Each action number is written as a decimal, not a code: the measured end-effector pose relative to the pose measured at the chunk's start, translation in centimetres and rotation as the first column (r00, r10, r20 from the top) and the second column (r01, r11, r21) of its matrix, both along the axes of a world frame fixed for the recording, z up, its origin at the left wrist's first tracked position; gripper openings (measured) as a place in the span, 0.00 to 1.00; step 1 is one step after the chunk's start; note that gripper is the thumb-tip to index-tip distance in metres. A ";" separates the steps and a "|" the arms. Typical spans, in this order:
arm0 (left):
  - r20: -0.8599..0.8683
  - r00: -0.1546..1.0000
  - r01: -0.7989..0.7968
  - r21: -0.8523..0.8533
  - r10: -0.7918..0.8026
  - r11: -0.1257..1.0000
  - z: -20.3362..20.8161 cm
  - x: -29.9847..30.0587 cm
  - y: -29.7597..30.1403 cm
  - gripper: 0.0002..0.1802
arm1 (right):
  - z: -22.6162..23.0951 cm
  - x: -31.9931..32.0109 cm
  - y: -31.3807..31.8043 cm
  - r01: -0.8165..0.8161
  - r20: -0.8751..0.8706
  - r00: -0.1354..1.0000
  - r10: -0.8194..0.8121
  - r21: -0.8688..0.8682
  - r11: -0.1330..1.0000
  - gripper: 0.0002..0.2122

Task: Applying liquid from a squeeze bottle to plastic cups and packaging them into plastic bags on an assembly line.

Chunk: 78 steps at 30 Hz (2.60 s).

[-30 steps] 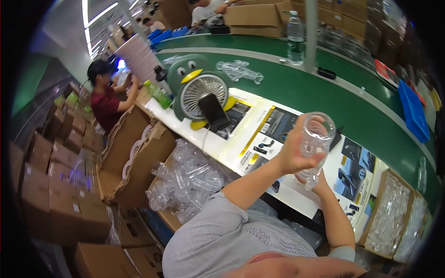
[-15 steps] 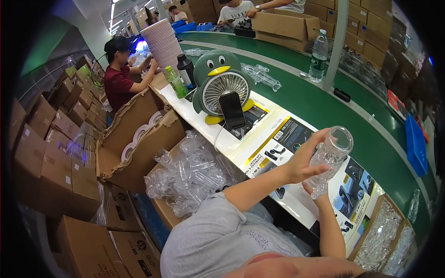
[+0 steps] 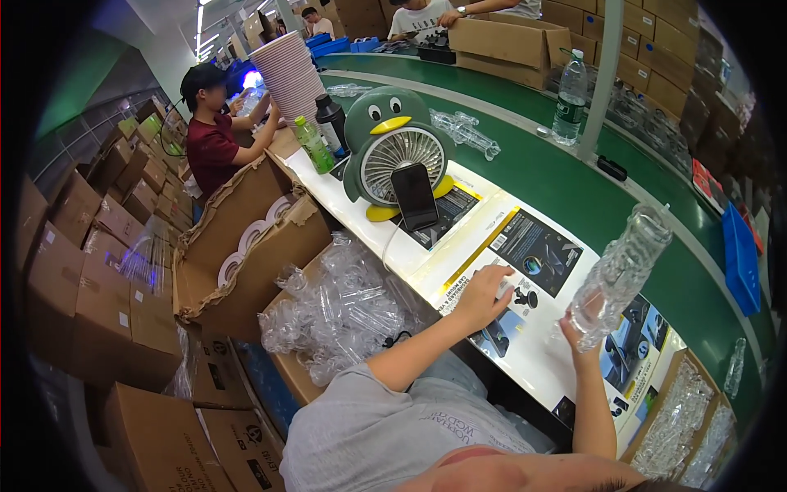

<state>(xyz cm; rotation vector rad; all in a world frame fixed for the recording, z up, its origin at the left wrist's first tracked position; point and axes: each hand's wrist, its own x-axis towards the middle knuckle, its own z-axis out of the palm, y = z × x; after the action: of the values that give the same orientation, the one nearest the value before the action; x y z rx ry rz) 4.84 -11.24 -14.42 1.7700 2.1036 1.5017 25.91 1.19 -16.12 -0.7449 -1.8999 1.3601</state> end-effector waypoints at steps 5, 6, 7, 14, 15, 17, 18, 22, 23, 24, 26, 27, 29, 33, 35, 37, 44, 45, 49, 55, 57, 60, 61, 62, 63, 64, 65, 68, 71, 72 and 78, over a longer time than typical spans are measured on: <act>-0.236 0.967 0.111 0.048 -0.097 0.993 -0.4 1.2 -2.5 0.15 | 5.4 1.0 -0.3 0.027 -0.267 0.962 -0.060 -0.126 0.992 0.32; -0.233 0.967 0.114 0.049 -0.099 0.992 -0.8 1.3 -3.2 0.15 | 5.8 0.9 -0.3 0.019 -0.356 0.931 -0.083 -0.180 0.983 0.27; -0.236 0.967 0.105 0.042 -0.092 0.994 -1.3 1.4 -3.9 0.14 | 5.5 1.4 0.4 -0.006 -0.400 0.915 -0.059 -0.160 0.987 0.26; -0.340 0.939 0.133 0.216 -0.053 0.967 -3.6 0.7 -4.1 0.08 | 7.3 5.6 6.7 0.168 -0.113 0.972 -0.208 -0.288 0.943 0.20; -0.342 0.939 0.114 0.189 -0.044 0.975 -3.8 0.6 -4.2 0.07 | 7.9 5.0 7.2 0.239 -0.130 0.951 -0.281 -0.268 0.933 0.19; -0.342 0.939 0.118 0.202 -0.043 0.972 -3.2 0.6 -4.0 0.07 | 8.5 7.0 10.8 0.287 0.177 0.945 -0.275 -0.045 0.957 0.19; -0.347 0.937 0.114 0.186 -0.044 0.976 -3.0 0.6 -4.0 0.08 | 8.0 8.5 13.1 0.342 0.273 0.899 -0.343 0.053 0.938 0.20; -0.372 0.925 0.171 0.209 -0.084 0.963 -3.7 0.4 -3.1 0.07 | 9.0 12.8 17.6 0.260 0.667 0.447 -0.596 0.540 0.800 0.31; -0.371 0.925 0.168 0.205 -0.082 0.964 -3.8 0.5 -2.9 0.07 | 9.0 13.8 18.6 0.286 0.667 0.424 -0.613 0.543 0.789 0.31; -0.369 0.924 0.190 0.206 -0.104 0.960 -3.9 0.6 -3.0 0.07 | 9.0 14.3 19.4 0.212 0.712 0.381 -0.589 0.553 0.806 0.32; -0.360 0.929 0.162 0.199 -0.082 0.966 -4.0 0.6 -3.2 0.06 | 9.0 15.1 20.9 0.147 0.755 0.327 -0.568 0.553 0.820 0.33; -0.366 0.927 0.171 0.208 -0.085 0.963 -4.1 0.5 -3.3 0.06 | 9.2 15.2 21.4 0.088 0.775 0.323 -0.544 0.547 0.832 0.33; -0.366 0.926 0.178 0.208 -0.092 0.962 -3.9 0.5 -3.4 0.07 | 9.5 15.4 22.7 0.042 0.791 0.315 -0.524 0.540 0.840 0.32; -0.381 0.921 0.167 0.192 -0.084 0.967 -3.7 0.4 -3.9 0.07 | 8.3 15.0 24.0 0.015 0.744 0.119 -0.657 0.661 0.751 0.25; -0.389 0.916 0.187 0.190 -0.101 0.964 -3.6 0.9 -3.8 0.07 | 6.1 15.2 25.2 0.071 0.670 -0.012 -0.742 0.741 0.668 0.22; -0.381 0.922 0.156 0.185 -0.075 0.970 -3.8 0.8 -3.9 0.07 | 3.7 13.9 25.7 0.137 0.643 -0.032 -0.765 0.761 0.634 0.23; -0.372 0.913 0.231 0.127 -0.169 0.965 -4.4 1.6 -3.6 0.07 | 3.6 14.3 25.1 0.147 0.515 0.047 -0.856 0.844 0.516 0.22; -0.386 0.913 0.199 0.143 -0.131 0.970 -4.4 1.3 -3.7 0.07 | 4.1 13.7 24.1 0.142 0.498 0.039 -0.866 0.855 0.498 0.24; -0.363 0.931 0.118 0.192 -0.041 0.974 -4.5 1.3 -3.6 0.08 | 5.6 9.4 16.5 0.351 0.265 0.436 -0.860 0.830 0.433 0.26; -0.103 0.981 0.178 0.118 -0.166 0.977 -5.1 0.1 -5.1 0.05 | 3.6 7.4 8.4 0.486 -0.202 0.773 -0.601 0.798 0.357 0.21; -0.181 0.972 0.175 0.148 -0.147 0.974 -7.7 -5.0 -7.3 0.06 | 2.2 7.6 7.7 0.491 -0.258 0.805 -0.534 0.795 0.356 0.18; -0.221 0.953 0.222 0.037 -0.208 0.974 -9.7 -7.3 -6.6 0.06 | 1.8 7.1 7.7 0.514 -0.250 0.805 -0.538 0.747 0.422 0.16; -0.247 0.943 0.225 -0.018 -0.223 0.974 -9.7 -8.3 -7.0 0.06 | 1.8 7.0 7.6 0.551 -0.268 0.793 -0.548 0.698 0.456 0.14; -0.261 0.938 0.219 -0.065 -0.229 0.973 -9.9 -8.1 -7.0 0.07 | 1.9 7.4 7.5 0.560 -0.277 0.788 -0.550 0.694 0.452 0.14; -0.275 0.933 0.209 -0.113 -0.233 0.971 -10.2 -8.0 -7.3 0.07 | 1.8 7.6 7.2 0.601 -0.297 0.776 -0.556 0.614 0.512 0.14; -0.288 0.929 0.195 -0.162 -0.235 0.967 -10.5 -7.9 -7.6 0.07 | 1.7 7.6 7.1 0.633 -0.314 0.765 -0.562 0.526 0.569 0.13; -0.294 0.924 0.184 -0.213 -0.243 0.959 -10.8 -7.7 -8.0 0.07 | 1.8 7.5 6.9 0.647 -0.334 0.755 -0.564 0.522 0.557 0.13; -0.315 0.912 0.137 -0.371 -0.263 0.918 -11.8 -7.3 -9.7 0.08 | 1.8 6.9 6.7 0.606 -0.312 0.789 -0.529 0.534 0.589 0.13; -0.349 0.896 0.055 -0.528 -0.276 0.847 -12.1 -7.7 -12.7 0.09 | 1.7 7.2 7.0 0.620 -0.321 0.778 -0.540 0.528 0.580 0.13; -0.362 0.889 0.021 -0.578 -0.280 0.815 -12.1 -8.2 -13.9 0.09 | 1.7 7.2 7.0 0.629 -0.328 0.771 -0.546 0.528 0.571 0.13; -0.435 0.845 -0.176 -0.775 -0.311 0.607 -14.0 -12.2 -17.0 0.11 | 1.7 7.5 6.9 0.642 -0.304 0.762 -0.572 0.468 0.607 0.13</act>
<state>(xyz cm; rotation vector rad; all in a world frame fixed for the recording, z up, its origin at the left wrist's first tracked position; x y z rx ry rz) -7.33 -28.21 -28.47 1.9025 2.2731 -0.1289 33.44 8.10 -14.43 -0.8663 -1.5797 0.3750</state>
